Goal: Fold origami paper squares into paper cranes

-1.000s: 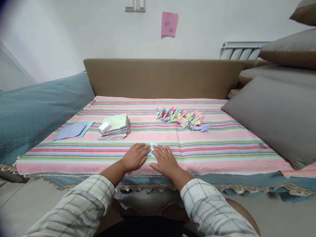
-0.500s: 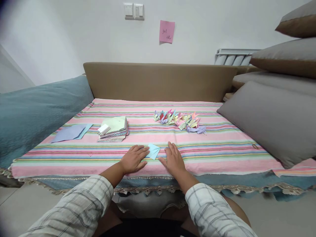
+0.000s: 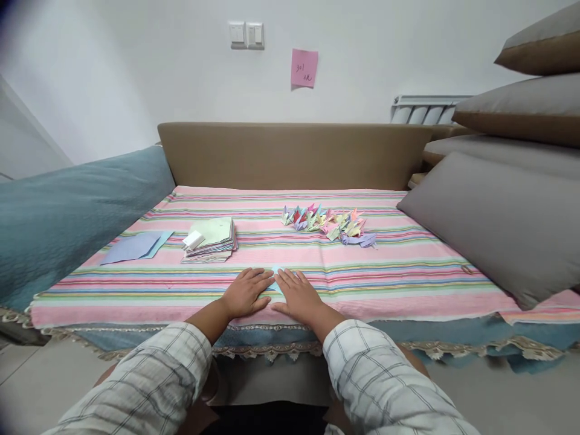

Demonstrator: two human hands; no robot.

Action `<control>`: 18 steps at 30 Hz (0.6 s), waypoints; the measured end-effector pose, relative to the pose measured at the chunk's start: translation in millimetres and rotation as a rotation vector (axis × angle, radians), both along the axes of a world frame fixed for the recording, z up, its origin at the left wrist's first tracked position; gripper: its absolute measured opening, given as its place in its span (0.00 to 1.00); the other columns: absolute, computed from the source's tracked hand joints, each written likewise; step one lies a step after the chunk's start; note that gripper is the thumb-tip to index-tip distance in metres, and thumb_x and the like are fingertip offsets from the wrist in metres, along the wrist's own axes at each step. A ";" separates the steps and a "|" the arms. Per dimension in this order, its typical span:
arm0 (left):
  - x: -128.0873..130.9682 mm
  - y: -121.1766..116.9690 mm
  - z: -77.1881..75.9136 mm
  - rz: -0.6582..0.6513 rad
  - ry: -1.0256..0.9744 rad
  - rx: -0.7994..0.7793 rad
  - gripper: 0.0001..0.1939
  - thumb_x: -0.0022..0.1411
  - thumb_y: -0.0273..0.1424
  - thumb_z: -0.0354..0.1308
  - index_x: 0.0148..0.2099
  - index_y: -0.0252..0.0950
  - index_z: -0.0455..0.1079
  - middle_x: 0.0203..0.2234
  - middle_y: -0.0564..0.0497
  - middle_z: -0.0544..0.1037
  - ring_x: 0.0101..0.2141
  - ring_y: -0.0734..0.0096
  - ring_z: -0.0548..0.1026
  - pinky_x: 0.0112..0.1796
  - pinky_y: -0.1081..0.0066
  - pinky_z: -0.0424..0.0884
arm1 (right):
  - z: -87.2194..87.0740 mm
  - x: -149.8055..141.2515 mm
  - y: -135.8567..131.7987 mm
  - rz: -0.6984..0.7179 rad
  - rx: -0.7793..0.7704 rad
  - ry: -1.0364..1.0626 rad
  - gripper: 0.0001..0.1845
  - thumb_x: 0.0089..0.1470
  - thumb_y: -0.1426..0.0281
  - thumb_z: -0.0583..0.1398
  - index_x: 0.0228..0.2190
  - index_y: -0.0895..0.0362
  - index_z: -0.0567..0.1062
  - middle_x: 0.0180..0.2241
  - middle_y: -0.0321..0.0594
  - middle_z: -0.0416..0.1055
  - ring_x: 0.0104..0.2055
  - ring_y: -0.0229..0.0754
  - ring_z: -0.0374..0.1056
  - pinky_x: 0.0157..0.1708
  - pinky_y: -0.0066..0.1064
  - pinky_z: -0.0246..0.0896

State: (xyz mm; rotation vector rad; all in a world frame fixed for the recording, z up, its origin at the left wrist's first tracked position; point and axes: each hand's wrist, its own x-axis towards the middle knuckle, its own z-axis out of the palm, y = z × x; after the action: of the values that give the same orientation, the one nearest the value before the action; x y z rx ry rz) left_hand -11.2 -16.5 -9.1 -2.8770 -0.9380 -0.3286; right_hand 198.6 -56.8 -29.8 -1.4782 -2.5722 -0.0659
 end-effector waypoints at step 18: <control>-41.5 -23.8 2.4 0.068 0.070 -0.076 0.34 0.58 0.43 0.55 0.64 0.42 0.51 0.61 0.46 0.58 0.61 0.51 0.52 0.58 0.47 0.46 | -3.1 7.1 -4.9 0.110 0.073 0.049 0.36 0.52 0.44 0.51 0.59 0.42 0.56 0.64 0.49 0.45 0.65 0.57 0.44 0.58 0.53 0.43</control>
State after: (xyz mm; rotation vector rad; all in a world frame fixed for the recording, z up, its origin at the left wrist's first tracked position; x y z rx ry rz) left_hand -52.7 -40.3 -6.7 -2.8944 -1.0554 -0.1899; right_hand 205.7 -61.7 -32.9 -1.2953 -2.5775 -0.1074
